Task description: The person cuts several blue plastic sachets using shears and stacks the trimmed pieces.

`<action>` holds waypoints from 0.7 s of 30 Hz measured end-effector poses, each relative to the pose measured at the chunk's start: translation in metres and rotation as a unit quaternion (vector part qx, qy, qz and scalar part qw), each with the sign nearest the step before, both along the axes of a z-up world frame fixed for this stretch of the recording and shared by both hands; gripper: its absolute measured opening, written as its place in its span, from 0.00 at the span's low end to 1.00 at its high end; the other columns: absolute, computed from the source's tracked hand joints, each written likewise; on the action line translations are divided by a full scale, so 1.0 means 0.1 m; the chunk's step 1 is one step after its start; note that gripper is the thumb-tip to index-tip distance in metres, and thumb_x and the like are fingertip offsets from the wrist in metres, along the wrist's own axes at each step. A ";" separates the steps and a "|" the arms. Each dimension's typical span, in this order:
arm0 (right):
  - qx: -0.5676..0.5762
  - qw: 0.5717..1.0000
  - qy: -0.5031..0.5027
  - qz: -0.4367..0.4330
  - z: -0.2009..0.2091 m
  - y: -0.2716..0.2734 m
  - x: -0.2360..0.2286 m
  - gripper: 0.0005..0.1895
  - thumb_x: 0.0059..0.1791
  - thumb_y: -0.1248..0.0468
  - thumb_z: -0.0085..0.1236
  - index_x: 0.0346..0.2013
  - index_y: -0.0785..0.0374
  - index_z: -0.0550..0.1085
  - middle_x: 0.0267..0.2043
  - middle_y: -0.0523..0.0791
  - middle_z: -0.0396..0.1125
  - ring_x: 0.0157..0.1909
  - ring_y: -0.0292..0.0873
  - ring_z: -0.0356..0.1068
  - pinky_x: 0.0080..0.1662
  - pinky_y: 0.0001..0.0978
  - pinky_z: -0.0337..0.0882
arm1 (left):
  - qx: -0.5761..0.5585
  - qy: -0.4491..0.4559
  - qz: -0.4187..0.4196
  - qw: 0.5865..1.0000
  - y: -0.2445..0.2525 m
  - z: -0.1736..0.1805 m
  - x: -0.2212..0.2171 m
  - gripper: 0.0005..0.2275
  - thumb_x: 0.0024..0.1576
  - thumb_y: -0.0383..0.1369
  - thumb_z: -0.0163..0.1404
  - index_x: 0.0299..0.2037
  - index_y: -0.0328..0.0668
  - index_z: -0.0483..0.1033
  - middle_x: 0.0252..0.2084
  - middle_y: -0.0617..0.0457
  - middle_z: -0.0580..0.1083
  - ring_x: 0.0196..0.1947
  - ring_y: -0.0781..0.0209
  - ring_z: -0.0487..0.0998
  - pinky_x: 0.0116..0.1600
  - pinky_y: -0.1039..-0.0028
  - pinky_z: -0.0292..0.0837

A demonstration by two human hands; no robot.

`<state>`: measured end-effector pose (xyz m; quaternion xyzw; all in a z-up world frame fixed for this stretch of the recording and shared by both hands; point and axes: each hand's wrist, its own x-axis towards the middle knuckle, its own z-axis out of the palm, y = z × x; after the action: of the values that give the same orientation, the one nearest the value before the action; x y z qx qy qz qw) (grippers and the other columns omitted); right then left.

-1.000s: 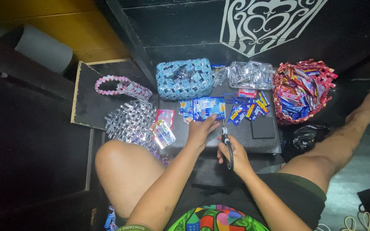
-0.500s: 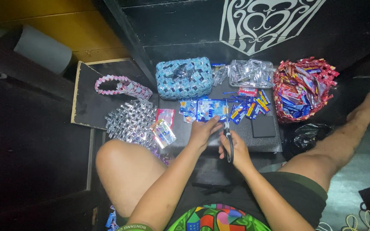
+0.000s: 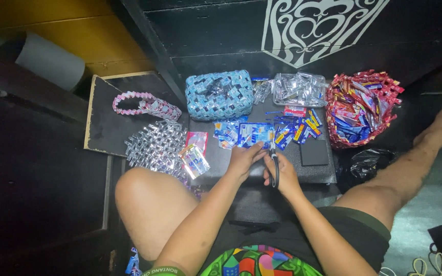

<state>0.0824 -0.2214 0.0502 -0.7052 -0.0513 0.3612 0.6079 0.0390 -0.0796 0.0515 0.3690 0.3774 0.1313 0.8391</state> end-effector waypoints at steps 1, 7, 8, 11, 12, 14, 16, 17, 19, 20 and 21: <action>-0.014 1.000 -0.004 0.003 -0.03 0.00 0.01 0.22 0.53 0.50 0.58 0.48 0.68 0.73 0.17 0.54 0.70 0.17 0.46 0.74 0.24 0.32 0.73 | -0.005 0.004 0.001 1.000 0.00 -0.01 0.00 0.21 0.55 0.26 0.63 0.51 0.11 0.70 0.49 0.24 0.73 0.50 0.40 0.79 0.55 0.52 0.79; -0.006 0.999 -0.008 -0.049 -0.09 0.01 -0.03 0.20 0.53 0.56 0.57 0.48 0.72 0.72 0.19 0.54 0.70 0.17 0.45 0.72 0.23 0.30 0.72 | 0.047 0.075 -0.022 0.996 0.08 -0.51 0.03 0.17 0.55 0.26 0.59 0.50 0.20 0.71 0.44 0.35 0.74 0.43 0.47 0.81 0.48 0.60 0.83; -0.006 0.999 -0.008 -0.048 -0.08 -0.02 -0.02 0.20 0.53 0.56 0.57 0.48 0.72 0.72 0.19 0.54 0.70 0.17 0.45 0.72 0.23 0.30 0.72 | 0.047 0.075 -0.021 0.996 0.09 -0.34 0.03 0.17 0.55 0.26 0.59 0.50 0.20 0.71 0.44 0.35 0.74 0.43 0.47 0.81 0.48 0.60 0.83; -0.021 0.998 -0.008 -0.056 -0.01 -0.07 0.00 0.20 0.54 0.56 0.57 0.49 0.72 0.71 0.20 0.55 0.71 0.18 0.46 0.73 0.24 0.31 0.72 | 0.112 0.106 -0.009 0.988 0.16 -0.05 0.00 0.15 0.53 0.25 0.53 0.49 0.23 0.75 0.38 0.41 0.74 0.37 0.55 0.80 0.44 0.67 0.84; -0.033 0.998 -0.009 -0.058 0.02 -0.08 0.00 0.20 0.54 0.57 0.57 0.51 0.73 0.71 0.23 0.56 0.72 0.19 0.46 0.73 0.25 0.32 0.72 | 0.163 0.125 -0.038 0.978 0.21 -0.10 -0.02 0.13 0.51 0.27 0.53 0.45 0.29 0.78 0.34 0.43 0.74 0.34 0.56 0.80 0.40 0.68 0.83; -0.047 0.997 -0.010 -0.057 0.06 -0.14 0.00 0.21 0.55 0.58 0.56 0.52 0.74 0.70 0.25 0.57 0.73 0.20 0.45 0.73 0.26 0.32 0.72 | 0.212 0.144 -0.062 0.965 0.27 -0.07 -0.10 0.12 0.49 0.30 0.53 0.41 0.35 0.81 0.30 0.46 0.75 0.30 0.58 0.80 0.37 0.70 0.83; 0.052 0.994 -0.011 -0.099 0.07 -0.15 0.04 0.18 0.53 0.60 0.56 0.49 0.73 0.69 0.29 0.61 0.73 0.17 0.46 0.71 0.22 0.32 0.71 | 0.349 0.170 -0.182 0.903 0.36 0.12 -0.15 0.11 0.48 0.37 0.52 0.37 0.48 0.83 0.22 0.51 0.77 0.35 0.54 0.82 0.45 0.63 0.76; 0.055 0.994 -0.011 -0.099 0.11 -0.14 0.07 0.18 0.53 0.60 0.56 0.49 0.73 0.69 0.29 0.61 0.73 0.17 0.46 0.71 0.22 0.32 0.71 | 0.352 0.171 -0.181 0.902 0.38 0.46 -0.22 0.11 0.48 0.37 0.52 0.37 0.48 0.83 0.22 0.51 0.77 0.35 0.54 0.82 0.45 0.63 0.76; 0.117 0.986 -0.020 -0.116 0.18 -0.14 0.09 0.16 0.53 0.62 0.56 0.51 0.68 0.68 0.33 0.59 0.74 0.19 0.47 0.72 0.22 0.34 0.73 | 0.399 0.142 -0.278 0.862 0.39 1.12 -0.39 0.19 0.53 0.37 0.50 0.54 0.41 0.80 0.48 0.39 0.80 0.57 0.40 0.77 0.60 0.56 0.73; 0.118 0.986 -0.018 -0.117 0.26 -0.08 0.13 0.16 0.53 0.62 0.56 0.51 0.68 0.68 0.33 0.59 0.74 0.19 0.47 0.72 0.22 0.34 0.73 | 0.400 0.144 -0.280 0.861 0.48 1.19 -0.40 0.19 0.53 0.37 0.50 0.54 0.41 0.80 0.48 0.39 0.80 0.57 0.40 0.77 0.60 0.56 0.73; 0.145 0.983 -0.024 -0.112 0.34 -0.05 0.16 0.19 0.51 0.64 0.59 0.53 0.69 0.68 0.34 0.59 0.73 0.20 0.47 0.72 0.23 0.34 0.74 | 0.428 0.133 -0.309 0.839 0.54 1.24 -0.42 0.18 0.53 0.36 0.51 0.53 0.41 0.80 0.50 0.38 0.79 0.59 0.38 0.75 0.62 0.53 0.71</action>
<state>0.0987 -0.2267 0.0843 -0.6196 -0.0383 0.2624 0.7388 -0.0026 -0.0261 0.1758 0.8030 0.2577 -0.0364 0.5362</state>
